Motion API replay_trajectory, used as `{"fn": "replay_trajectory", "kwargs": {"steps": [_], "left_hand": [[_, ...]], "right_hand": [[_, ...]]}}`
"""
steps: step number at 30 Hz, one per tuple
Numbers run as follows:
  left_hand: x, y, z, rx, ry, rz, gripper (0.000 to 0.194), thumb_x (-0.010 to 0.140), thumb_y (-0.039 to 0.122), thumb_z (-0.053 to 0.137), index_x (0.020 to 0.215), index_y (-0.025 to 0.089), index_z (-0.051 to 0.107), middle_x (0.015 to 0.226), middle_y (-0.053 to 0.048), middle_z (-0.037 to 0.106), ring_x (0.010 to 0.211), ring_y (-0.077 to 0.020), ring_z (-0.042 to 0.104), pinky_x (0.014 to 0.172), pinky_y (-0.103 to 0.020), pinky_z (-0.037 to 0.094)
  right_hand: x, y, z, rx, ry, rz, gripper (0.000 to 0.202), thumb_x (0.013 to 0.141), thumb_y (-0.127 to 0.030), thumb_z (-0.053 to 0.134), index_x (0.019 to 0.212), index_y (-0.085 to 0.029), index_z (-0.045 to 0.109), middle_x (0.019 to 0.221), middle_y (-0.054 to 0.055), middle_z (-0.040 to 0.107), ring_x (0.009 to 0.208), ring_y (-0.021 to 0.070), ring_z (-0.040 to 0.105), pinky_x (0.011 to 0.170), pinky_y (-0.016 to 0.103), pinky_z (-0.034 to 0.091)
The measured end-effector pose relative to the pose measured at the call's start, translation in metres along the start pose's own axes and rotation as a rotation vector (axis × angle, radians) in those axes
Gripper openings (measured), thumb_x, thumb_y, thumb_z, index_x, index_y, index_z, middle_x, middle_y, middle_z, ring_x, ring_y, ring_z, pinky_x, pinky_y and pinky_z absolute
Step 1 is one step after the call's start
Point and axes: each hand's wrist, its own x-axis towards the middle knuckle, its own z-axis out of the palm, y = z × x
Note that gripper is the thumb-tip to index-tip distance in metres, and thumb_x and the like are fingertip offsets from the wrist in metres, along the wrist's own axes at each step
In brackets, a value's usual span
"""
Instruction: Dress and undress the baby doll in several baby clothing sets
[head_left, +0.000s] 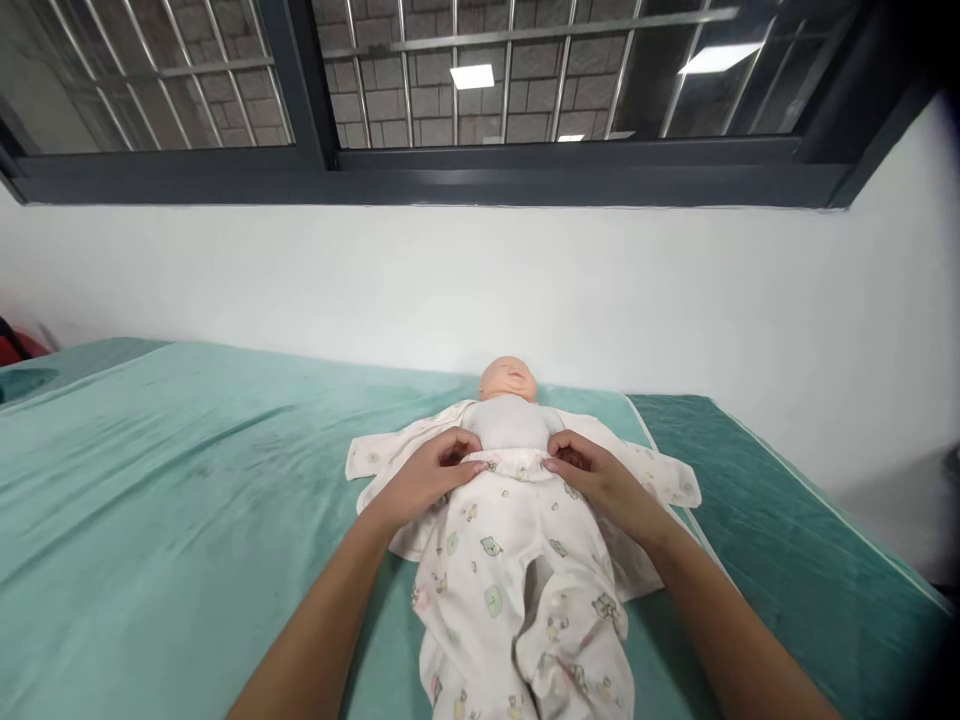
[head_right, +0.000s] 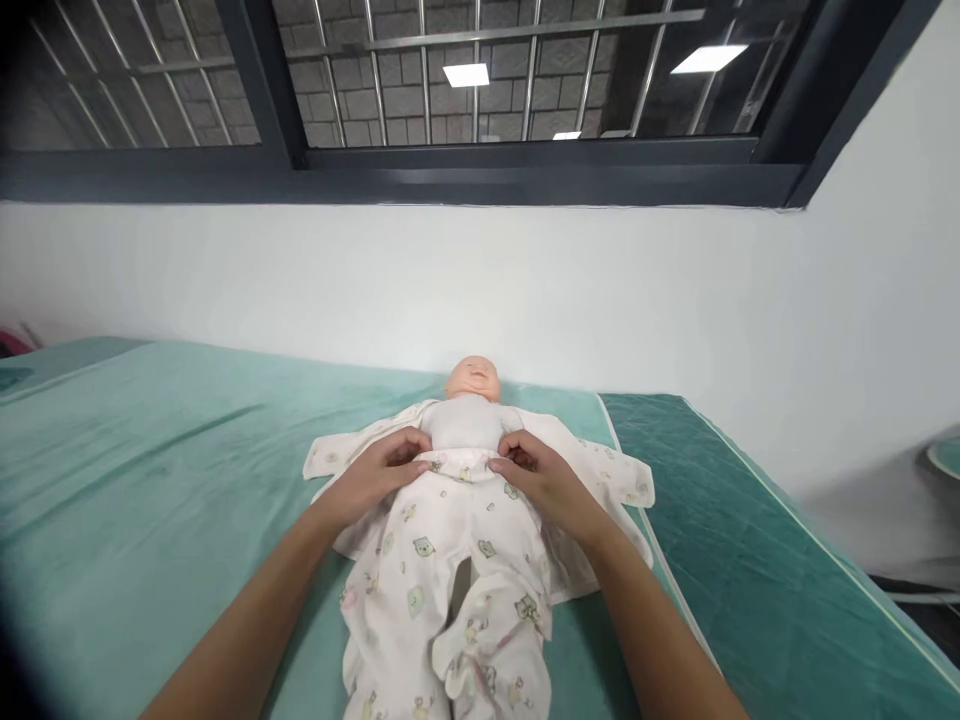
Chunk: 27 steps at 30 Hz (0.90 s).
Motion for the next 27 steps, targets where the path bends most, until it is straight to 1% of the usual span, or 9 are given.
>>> {"fn": "replay_trajectory", "kwargs": {"steps": [2, 5, 8, 12, 16, 19, 22, 24, 27], "left_hand": [[0.007, 0.003, -0.006, 0.037, -0.084, -0.01, 0.024, 0.081, 0.042, 0.066, 0.085, 0.02, 0.058, 0.085, 0.001, 0.052, 0.078, -0.0139, 0.046, 0.069, -0.026, 0.036], [0.016, 0.008, -0.014, 0.084, -0.203, -0.03, 0.027, 0.082, 0.044, 0.065, 0.079, 0.02, 0.054, 0.078, 0.002, 0.046, 0.071, -0.0126, 0.041, 0.064, -0.026, 0.032], [0.019, 0.01, -0.017, 0.069, -0.235, -0.018, 0.026, 0.087, 0.046, 0.058, 0.082, 0.021, 0.052, 0.077, 0.003, 0.044, 0.07, -0.0121, 0.039, 0.063, -0.026, 0.031], [0.027, 0.007, -0.015, 0.053, -0.181, 0.007, 0.029, 0.09, 0.05, 0.052, 0.085, 0.021, 0.048, 0.078, 0.004, 0.041, 0.069, -0.0117, 0.039, 0.063, -0.025, 0.032], [0.045, -0.001, -0.012, 0.059, -0.143, -0.019, 0.033, 0.093, 0.055, 0.045, 0.088, 0.022, 0.045, 0.079, 0.004, 0.041, 0.068, -0.0121, 0.039, 0.062, -0.026, 0.032], [0.051, -0.007, -0.005, 0.142, -0.032, -0.011, 0.034, 0.095, 0.054, 0.039, 0.085, 0.022, 0.042, 0.081, 0.003, 0.044, 0.075, -0.0138, 0.042, 0.067, -0.027, 0.033], [0.047, -0.009, 0.004, 0.226, 0.093, 0.01, 0.029, 0.097, 0.048, 0.038, 0.083, 0.022, 0.04, 0.08, 0.004, 0.047, 0.077, -0.0147, 0.045, 0.071, -0.029, 0.034], [0.041, -0.007, 0.009, 0.27, 0.125, 0.033, 0.027, 0.097, 0.046, 0.039, 0.084, 0.022, 0.042, 0.08, 0.004, 0.05, 0.077, -0.0149, 0.047, 0.072, -0.029, 0.034], [0.035, -0.004, 0.01, 0.359, 0.113, 0.047, 0.029, 0.097, 0.048, 0.04, 0.085, 0.023, 0.048, 0.081, 0.003, 0.056, 0.076, -0.0159, 0.05, 0.07, -0.03, 0.034]], "right_hand": [[0.002, -0.002, 0.0, -0.019, -0.037, 0.003, 0.024, 0.089, -0.042, 0.062, 0.083, -0.022, 0.051, 0.077, -0.003, 0.042, 0.07, 0.0125, 0.037, 0.062, 0.027, 0.029], [0.002, -0.003, -0.002, -0.027, -0.074, 0.021, 0.03, 0.089, -0.043, 0.062, 0.078, -0.022, 0.045, 0.074, -0.004, 0.035, 0.068, 0.0121, 0.032, 0.06, 0.027, 0.026], [0.005, -0.001, -0.007, -0.031, -0.116, 0.029, 0.034, 0.09, -0.048, 0.059, 0.076, -0.022, 0.041, 0.072, -0.005, 0.032, 0.066, 0.0122, 0.029, 0.058, 0.027, 0.023], [0.017, 0.002, -0.013, -0.12, -0.108, -0.015, 0.035, 0.092, -0.052, 0.054, 0.076, -0.022, 0.047, 0.073, -0.004, 0.037, 0.068, 0.0132, 0.034, 0.06, 0.027, 0.027], [0.032, 0.003, -0.013, -0.172, -0.003, -0.01, 0.035, 0.092, -0.055, 0.052, 0.078, -0.023, 0.052, 0.07, -0.004, 0.041, 0.067, 0.0134, 0.037, 0.061, 0.027, 0.029], [0.037, 0.003, -0.007, -0.198, 0.082, 0.023, 0.035, 0.093, -0.055, 0.049, 0.08, -0.023, 0.052, 0.067, -0.005, 0.04, 0.064, 0.0133, 0.037, 0.06, 0.027, 0.028], [0.035, 0.003, -0.003, -0.228, 0.139, 0.025, 0.035, 0.093, -0.054, 0.049, 0.079, -0.023, 0.051, 0.069, -0.005, 0.042, 0.066, 0.0135, 0.038, 0.06, 0.027, 0.029], [0.031, 0.002, -0.004, -0.194, 0.093, 0.027, 0.034, 0.092, -0.054, 0.052, 0.08, -0.023, 0.05, 0.07, -0.005, 0.041, 0.066, 0.0131, 0.037, 0.059, 0.027, 0.029], [0.028, 0.002, -0.01, -0.144, -0.034, 0.037, 0.035, 0.087, -0.056, 0.059, 0.081, -0.023, 0.047, 0.072, -0.005, 0.039, 0.065, 0.0123, 0.034, 0.058, 0.026, 0.029]]}}
